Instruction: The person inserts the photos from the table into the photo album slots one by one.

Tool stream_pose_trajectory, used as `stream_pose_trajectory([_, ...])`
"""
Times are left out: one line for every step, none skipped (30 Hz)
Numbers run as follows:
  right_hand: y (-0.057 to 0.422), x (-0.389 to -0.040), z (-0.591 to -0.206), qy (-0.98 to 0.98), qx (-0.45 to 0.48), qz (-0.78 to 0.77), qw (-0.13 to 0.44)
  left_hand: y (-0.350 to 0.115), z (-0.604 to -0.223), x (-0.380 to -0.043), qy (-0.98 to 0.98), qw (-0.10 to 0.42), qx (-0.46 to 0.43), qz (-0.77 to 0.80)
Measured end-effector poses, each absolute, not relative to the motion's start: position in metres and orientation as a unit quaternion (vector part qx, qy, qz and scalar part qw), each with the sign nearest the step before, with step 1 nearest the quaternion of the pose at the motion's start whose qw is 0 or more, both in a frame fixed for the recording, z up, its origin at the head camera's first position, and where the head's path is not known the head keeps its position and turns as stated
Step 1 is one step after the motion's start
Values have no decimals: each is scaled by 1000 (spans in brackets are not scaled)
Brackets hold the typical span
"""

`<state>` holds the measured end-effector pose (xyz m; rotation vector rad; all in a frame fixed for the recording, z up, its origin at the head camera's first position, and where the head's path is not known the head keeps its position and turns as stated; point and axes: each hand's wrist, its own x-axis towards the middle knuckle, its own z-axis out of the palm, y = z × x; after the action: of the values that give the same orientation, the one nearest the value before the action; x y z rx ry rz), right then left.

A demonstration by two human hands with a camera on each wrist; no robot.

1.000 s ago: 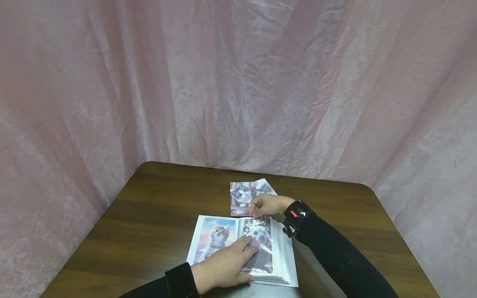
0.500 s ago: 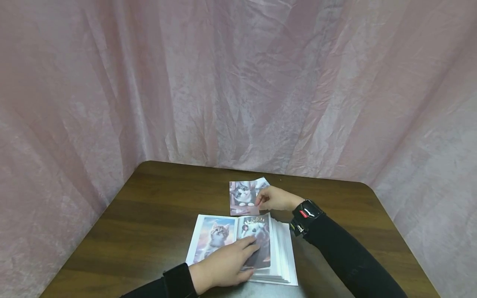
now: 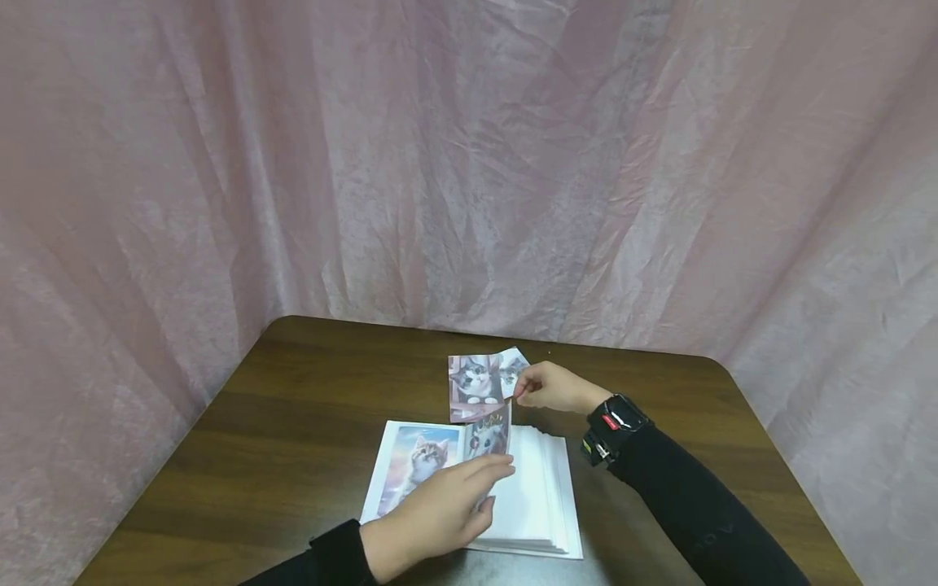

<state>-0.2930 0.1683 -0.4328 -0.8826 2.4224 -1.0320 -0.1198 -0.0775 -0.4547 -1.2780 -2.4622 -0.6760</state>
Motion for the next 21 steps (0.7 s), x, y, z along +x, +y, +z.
stream_pose_trajectory([168,-293,-432,860,-312,-362,179,-82,-453,-119,-850,160,-442,-237])
stream_pose_trajectory([169,-294,-431,862,-311,-358,177,-87,-452,-118,-847,180,-443,-233])
stream_pose_trajectory([169,-294,-430,865,-310,-355,174,-93,-451,-118,-845,199,-442,-227])
stream_pose_trajectory([169,-295,-430,867,-307,-353,173,-99,-450,-118,-844,214,-441,-218])
stream_pose_trajectory([169,-295,-429,870,-304,-350,170,-105,-449,-117,-843,227,-440,-209])
stream_pose_trajectory([169,-295,-428,871,-301,-349,170,-111,-448,-116,-844,235,-438,-201])
stream_pose_trajectory([169,-296,-428,873,-298,-348,169,-117,-447,-116,-845,240,-436,-195])
stream_pose_trajectory([170,-296,-428,874,-294,-348,169,-123,-447,-115,-848,243,-433,-186])
stream_pose_trajectory([170,-297,-429,874,-292,-350,169,-129,-447,-114,-851,245,-428,-180])
stream_pose_trajectory([170,-297,-429,874,-291,-351,168,-135,-449,-114,-853,248,-425,-174])
stream_pose_trajectory([170,-298,-430,874,-290,-351,167,-141,-450,-113,-857,247,-420,-170])
stream_pose_trajectory([170,-298,-430,875,-288,-352,168,-146,-451,-112,-861,246,-413,-166])
stream_pose_trajectory([170,-298,-430,875,-287,-353,169,-151,-453,-112,-866,245,-405,-162])
stream_pose_trajectory([170,-298,-430,875,-284,-353,170,-156,-455,-110,-872,241,-395,-157])
stream_pose_trajectory([170,-297,-430,876,-284,-352,169,-160,-456,-109,-879,234,-385,-154])
stream_pose_trajectory([169,-297,-430,877,-281,-350,170,-163,-458,-108,-887,224,-375,-151])
stream_pose_trajectory([169,-296,-430,878,-277,-350,171,-166,-459,-106,-896,209,-363,-149])
stream_pose_trajectory([168,-296,-431,880,-275,-348,172,-169,-459,-104,-904,195,-352,-146])
stream_pose_trajectory([168,-296,-432,880,-274,-347,172,-171,-459,-103,-912,178,-342,-142])
stream_pose_trajectory([168,-295,-433,881,-274,-347,171,-173,-459,-101,-920,159,-332,-137])
stream_pose_trajectory([168,-295,-434,881,-276,-346,169,-175,-460,-100,-927,139,-324,-131])
